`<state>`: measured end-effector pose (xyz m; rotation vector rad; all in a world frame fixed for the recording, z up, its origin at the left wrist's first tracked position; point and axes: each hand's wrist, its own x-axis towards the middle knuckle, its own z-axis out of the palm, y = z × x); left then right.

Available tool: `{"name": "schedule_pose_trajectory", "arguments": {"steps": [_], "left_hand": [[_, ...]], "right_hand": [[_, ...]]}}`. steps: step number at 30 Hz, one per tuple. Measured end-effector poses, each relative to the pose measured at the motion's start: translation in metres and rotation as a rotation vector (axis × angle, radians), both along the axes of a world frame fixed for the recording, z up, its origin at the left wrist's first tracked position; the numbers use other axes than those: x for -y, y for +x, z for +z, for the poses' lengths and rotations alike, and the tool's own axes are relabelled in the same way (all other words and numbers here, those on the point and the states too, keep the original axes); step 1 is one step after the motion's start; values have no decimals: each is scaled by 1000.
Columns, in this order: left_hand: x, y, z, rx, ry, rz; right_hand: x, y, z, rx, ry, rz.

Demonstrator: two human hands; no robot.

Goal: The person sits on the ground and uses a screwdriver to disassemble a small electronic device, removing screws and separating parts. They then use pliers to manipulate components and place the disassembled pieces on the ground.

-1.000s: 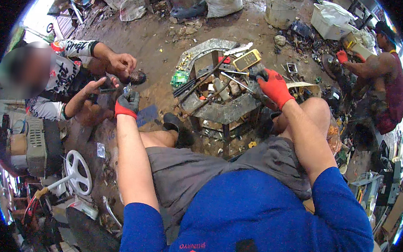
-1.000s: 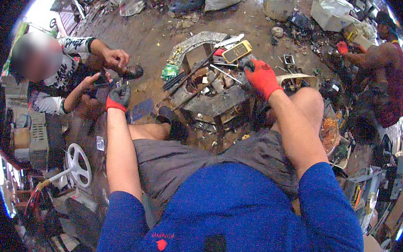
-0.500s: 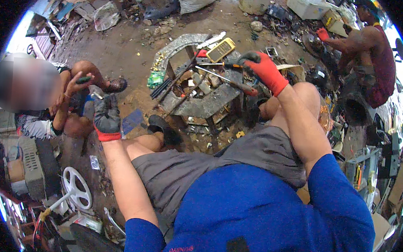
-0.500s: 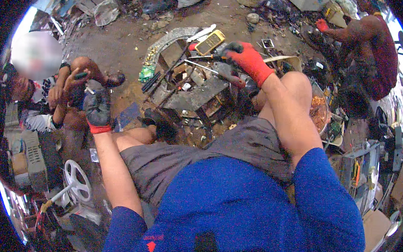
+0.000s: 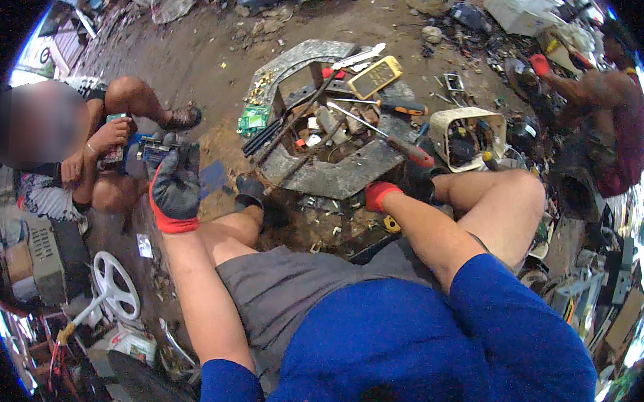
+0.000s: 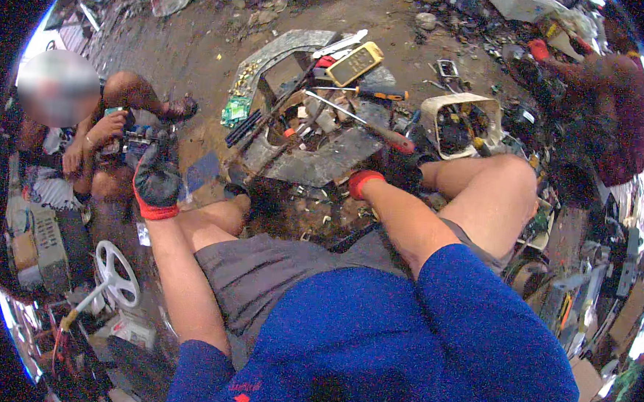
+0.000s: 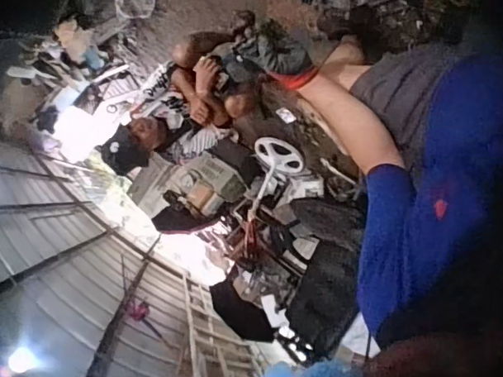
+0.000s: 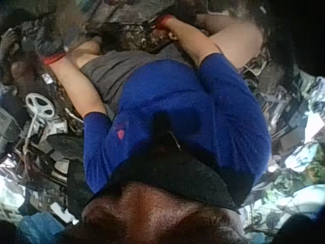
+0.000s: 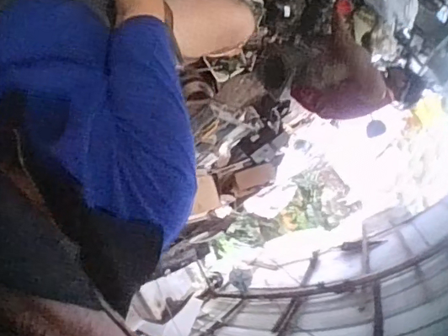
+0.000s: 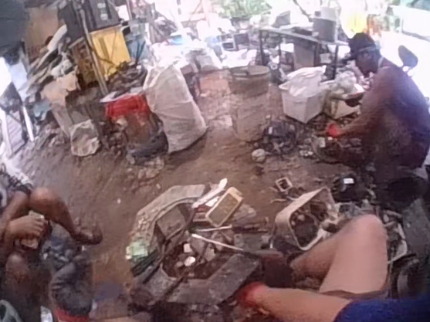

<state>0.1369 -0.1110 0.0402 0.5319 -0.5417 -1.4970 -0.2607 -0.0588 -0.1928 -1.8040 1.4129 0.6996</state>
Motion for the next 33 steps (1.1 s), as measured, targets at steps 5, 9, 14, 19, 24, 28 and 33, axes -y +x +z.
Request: {"name": "schedule_pose_trajectory", "arguments": {"steps": [5, 9, 14, 19, 24, 28, 33], "left_hand": [[17, -27, 13, 121, 4, 5], [18, -23, 14, 169, 25, -3], [25, -42, 16, 208, 50, -5], [25, -49, 10, 260, 83, -50], [24, -56, 11, 370, 288, 54], [26, -67, 13, 402, 296, -7], [5, -67, 3, 327, 215, -89]], "right_hand": [[-15, -28, -125, 161, -355, 3], [-25, -23, -168, 360, -573, -2], [8, -8, -182, 345, -623, -88], [32, 3, -176, 330, -624, -121], [43, 7, -162, 369, -646, -131], [46, -6, -145, 426, -671, -128], [33, -14, -116, 521, -665, -89]]}}
